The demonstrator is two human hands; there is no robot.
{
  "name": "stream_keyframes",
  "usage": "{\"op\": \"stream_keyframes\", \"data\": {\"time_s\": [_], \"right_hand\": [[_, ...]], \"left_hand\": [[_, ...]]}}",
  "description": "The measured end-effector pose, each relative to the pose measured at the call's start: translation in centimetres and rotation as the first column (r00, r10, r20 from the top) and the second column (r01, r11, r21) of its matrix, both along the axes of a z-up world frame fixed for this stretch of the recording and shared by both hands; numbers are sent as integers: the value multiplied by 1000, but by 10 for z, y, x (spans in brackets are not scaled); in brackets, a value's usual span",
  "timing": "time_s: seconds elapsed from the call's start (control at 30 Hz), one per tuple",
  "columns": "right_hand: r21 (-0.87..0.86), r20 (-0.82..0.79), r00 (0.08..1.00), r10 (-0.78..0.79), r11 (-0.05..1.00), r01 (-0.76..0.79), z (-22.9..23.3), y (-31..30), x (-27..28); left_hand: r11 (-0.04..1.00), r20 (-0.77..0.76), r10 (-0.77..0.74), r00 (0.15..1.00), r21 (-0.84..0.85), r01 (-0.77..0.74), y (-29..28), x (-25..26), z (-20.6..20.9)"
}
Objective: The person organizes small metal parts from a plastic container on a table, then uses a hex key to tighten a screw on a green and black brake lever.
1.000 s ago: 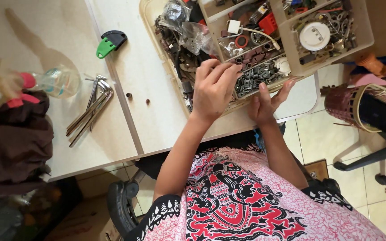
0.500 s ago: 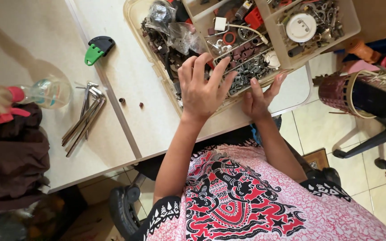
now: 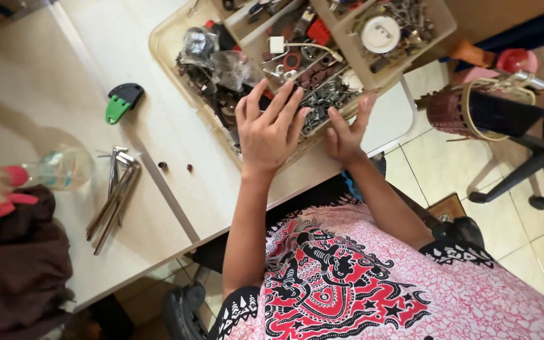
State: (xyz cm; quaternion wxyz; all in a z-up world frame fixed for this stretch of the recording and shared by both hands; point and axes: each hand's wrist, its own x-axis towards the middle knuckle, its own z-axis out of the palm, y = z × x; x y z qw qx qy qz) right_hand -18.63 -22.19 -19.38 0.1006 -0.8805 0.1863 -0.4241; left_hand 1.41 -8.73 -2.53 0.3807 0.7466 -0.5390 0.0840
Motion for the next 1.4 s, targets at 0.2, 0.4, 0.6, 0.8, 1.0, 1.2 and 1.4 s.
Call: {"op": "stream_keyframes", "data": {"time_s": [0.2, 0.4, 0.6, 0.8, 1.0, 1.2, 1.4], "right_hand": [[-12, 25, 1000, 17, 1000, -17, 7, 0, 4], [12, -1, 1000, 25, 1000, -25, 5, 2, -2], [29, -13, 999, 35, 999, -35, -1, -2, -5], [24, -13, 999, 30, 999, -29, -4, -1, -5], [16, -25, 999, 29, 999, -28, -1, -1, -4], [23, -27, 1000, 12, 1000, -12, -11, -2, -6], [32, -126, 992, -20, 999, 24, -14, -8, -17]], "left_hand": [[1000, -33, -20, 999, 9, 20, 2, -3, 2], [996, -91, -84, 992, -19, 82, 6, -2, 3], [992, -241, -89, 966, -104, 65, 9, 1, 3], [997, -67, 36, 997, -66, -41, 11, -2, 0], [997, -11, 39, 999, -68, -39, 11, -2, 0], [973, -159, 5, 987, -227, -41, 27, 2, 14], [931, -205, 250, 946, -217, -293, 94, 27, -7]]}}
